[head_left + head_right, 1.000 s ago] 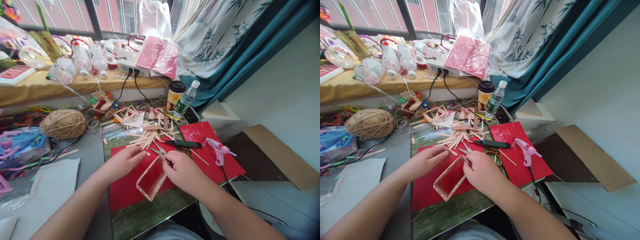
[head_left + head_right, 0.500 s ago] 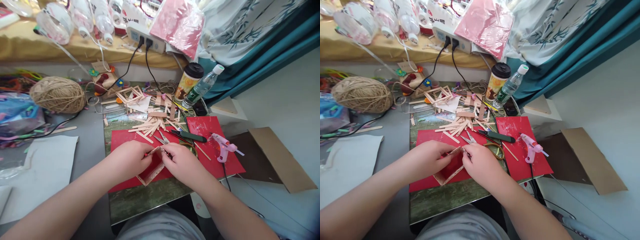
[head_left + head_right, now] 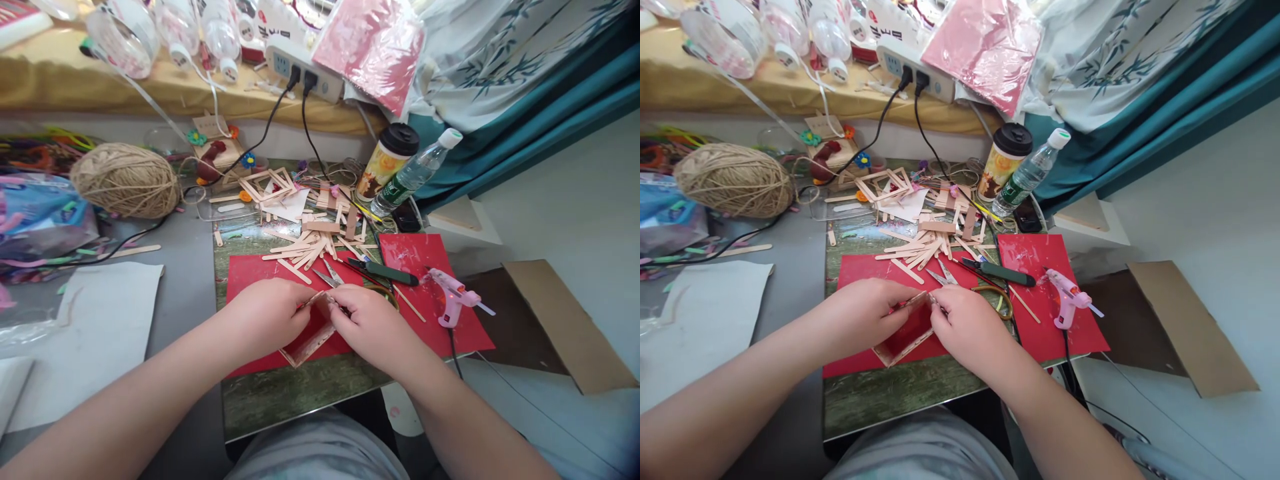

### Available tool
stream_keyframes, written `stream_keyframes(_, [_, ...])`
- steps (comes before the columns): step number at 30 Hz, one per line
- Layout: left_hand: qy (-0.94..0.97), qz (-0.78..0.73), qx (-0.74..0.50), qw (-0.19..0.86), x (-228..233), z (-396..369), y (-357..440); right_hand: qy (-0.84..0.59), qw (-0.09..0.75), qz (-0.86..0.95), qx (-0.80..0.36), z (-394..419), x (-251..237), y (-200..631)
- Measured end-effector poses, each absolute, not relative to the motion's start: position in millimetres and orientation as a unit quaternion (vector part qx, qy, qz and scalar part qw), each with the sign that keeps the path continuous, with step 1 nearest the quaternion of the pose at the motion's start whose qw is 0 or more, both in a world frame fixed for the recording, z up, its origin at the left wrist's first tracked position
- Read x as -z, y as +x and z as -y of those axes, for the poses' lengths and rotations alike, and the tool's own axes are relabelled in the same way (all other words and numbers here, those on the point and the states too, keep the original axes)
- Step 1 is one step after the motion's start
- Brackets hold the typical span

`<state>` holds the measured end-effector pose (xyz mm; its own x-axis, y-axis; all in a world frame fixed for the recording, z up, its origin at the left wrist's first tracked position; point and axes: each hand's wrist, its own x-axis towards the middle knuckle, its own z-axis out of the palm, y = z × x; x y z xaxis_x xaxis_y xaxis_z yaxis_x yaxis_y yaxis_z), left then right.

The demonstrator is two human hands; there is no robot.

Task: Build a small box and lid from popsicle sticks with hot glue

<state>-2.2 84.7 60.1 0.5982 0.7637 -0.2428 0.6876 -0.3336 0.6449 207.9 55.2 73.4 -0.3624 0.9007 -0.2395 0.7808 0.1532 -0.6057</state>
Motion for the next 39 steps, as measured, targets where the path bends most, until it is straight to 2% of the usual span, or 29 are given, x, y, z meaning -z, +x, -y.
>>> stream_keyframes(7, [0.81,-0.444,-0.045,0.381,-63.0,-85.3,-2.6,-0.584,0.109,0.726,-0.347,-54.8,-67.7,204.2])
stream_keyframes(14, [0.814,-0.461,-0.037,0.35,-65.6,-81.4,2.5,-0.58,0.116,0.731,-0.341,-51.1,-66.0,201.3])
stream_keyframes(17, [0.825,-0.451,-0.074,0.333,-71.3,-79.7,1.3,-0.573,0.167,0.736,-0.319,-47.9,-64.3,203.8])
stream_keyframes(22, [0.833,-0.416,-0.21,0.299,-74.5,-74.7,-2.8,-0.523,0.305,0.752,-0.26,-42.2,-54.3,210.5])
stream_keyframes(26, [0.831,-0.432,-0.227,0.267,-64.7,-72.8,-0.8,-0.507,0.362,0.75,-0.222,-37.4,-44.2,210.9])
stream_keyframes(34, [0.851,-0.401,-0.226,0.254,-61.2,-70.3,5.9,-0.546,0.352,0.725,-0.229,-36.8,-42.7,210.2])
stream_keyframes(39, [0.864,-0.378,-0.246,0.223,-58.5,-71.1,6.6,-0.543,0.354,0.738,-0.189,-38.3,-37.9,207.4])
